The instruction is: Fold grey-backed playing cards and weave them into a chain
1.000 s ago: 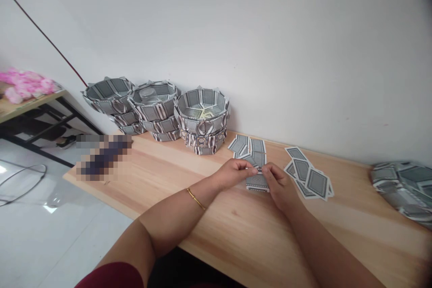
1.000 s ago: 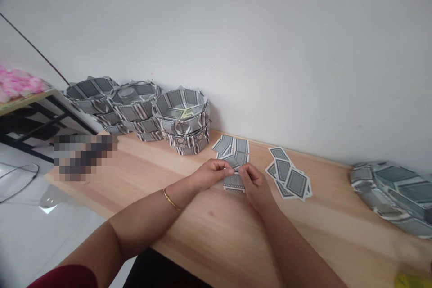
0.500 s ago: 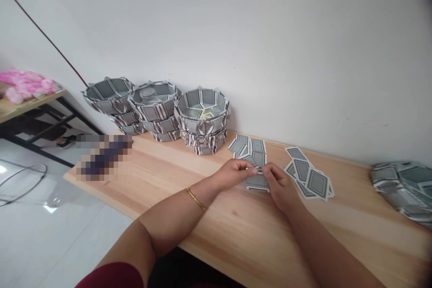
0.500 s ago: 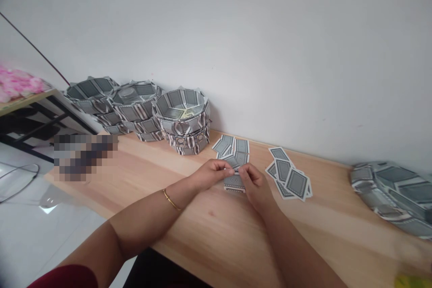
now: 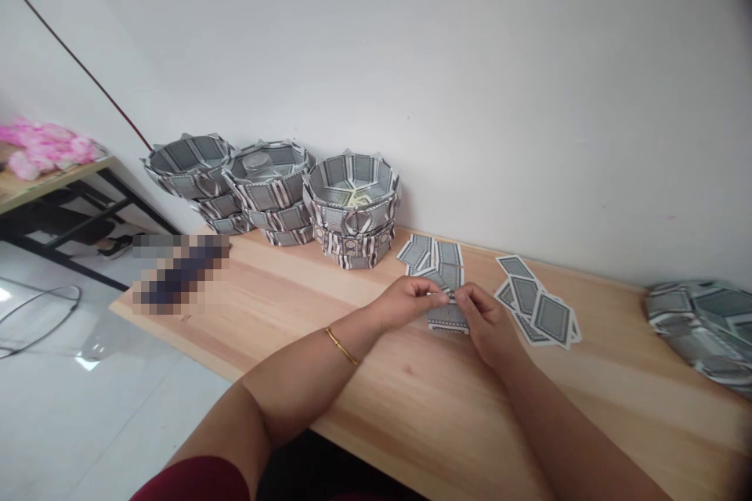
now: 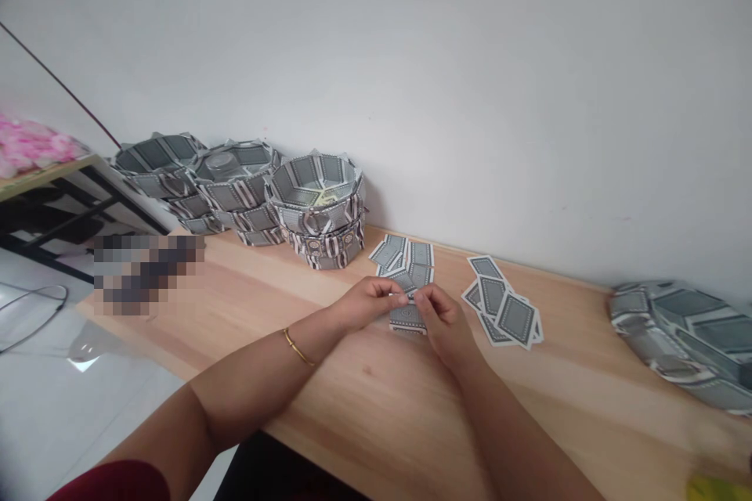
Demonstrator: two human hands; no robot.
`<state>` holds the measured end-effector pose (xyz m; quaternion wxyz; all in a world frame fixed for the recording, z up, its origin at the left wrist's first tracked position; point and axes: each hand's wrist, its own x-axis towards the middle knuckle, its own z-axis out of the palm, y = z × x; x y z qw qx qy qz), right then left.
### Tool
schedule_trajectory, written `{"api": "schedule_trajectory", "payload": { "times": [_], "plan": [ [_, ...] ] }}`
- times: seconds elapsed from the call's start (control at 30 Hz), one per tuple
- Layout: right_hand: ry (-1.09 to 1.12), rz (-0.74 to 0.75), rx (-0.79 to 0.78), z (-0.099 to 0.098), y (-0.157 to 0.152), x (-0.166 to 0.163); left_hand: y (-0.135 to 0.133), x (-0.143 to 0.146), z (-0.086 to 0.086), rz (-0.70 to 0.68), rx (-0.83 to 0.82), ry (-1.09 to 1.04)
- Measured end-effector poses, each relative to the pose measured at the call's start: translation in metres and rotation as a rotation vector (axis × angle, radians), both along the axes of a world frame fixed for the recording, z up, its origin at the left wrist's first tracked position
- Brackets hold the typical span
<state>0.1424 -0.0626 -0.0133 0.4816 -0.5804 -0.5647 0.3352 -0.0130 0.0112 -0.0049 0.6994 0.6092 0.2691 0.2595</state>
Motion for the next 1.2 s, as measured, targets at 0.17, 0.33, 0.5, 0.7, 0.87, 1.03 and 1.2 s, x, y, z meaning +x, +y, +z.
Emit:
{"api": "schedule_trajectory", "payload": {
  "times": [0.17, 0.33, 0.5, 0.7, 0.87, 1.03, 1.2],
  "plan": [
    [-0.002, 0.002, -0.006, -0.0013, -0.0003, 0.0009, -0.0004, 0.0, -0.0002, -0.006, -0.006, -0.009],
    [-0.003, -0.01, 0.001, -0.0019, 0.0002, 0.0007, -0.0003, 0.0006, -0.0011, 0.0, -0.006, -0.025],
    [0.009, -0.02, 0.008, -0.0008, 0.0006, -0.0003, 0.0001, 0.0015, -0.0031, 0.01, -0.015, -0.046],
    [0.052, -0.022, 0.002, -0.001, -0.0001, 0.0006, -0.0003, 0.0011, -0.0014, 0.005, -0.002, -0.018],
    [0.044, -0.023, 0.006, -0.0013, 0.0005, 0.0002, -0.0001, 0.0007, -0.002, 0.001, 0.01, -0.008],
    [0.043, -0.027, 0.007, -0.0015, 0.0004, 0.0002, 0.0004, 0.0012, -0.004, 0.007, -0.001, -0.008],
    [0.037, -0.03, -0.004, -0.0008, -0.0004, 0.0, 0.0001, 0.0011, -0.002, 0.01, -0.003, -0.015]
  ]
}}
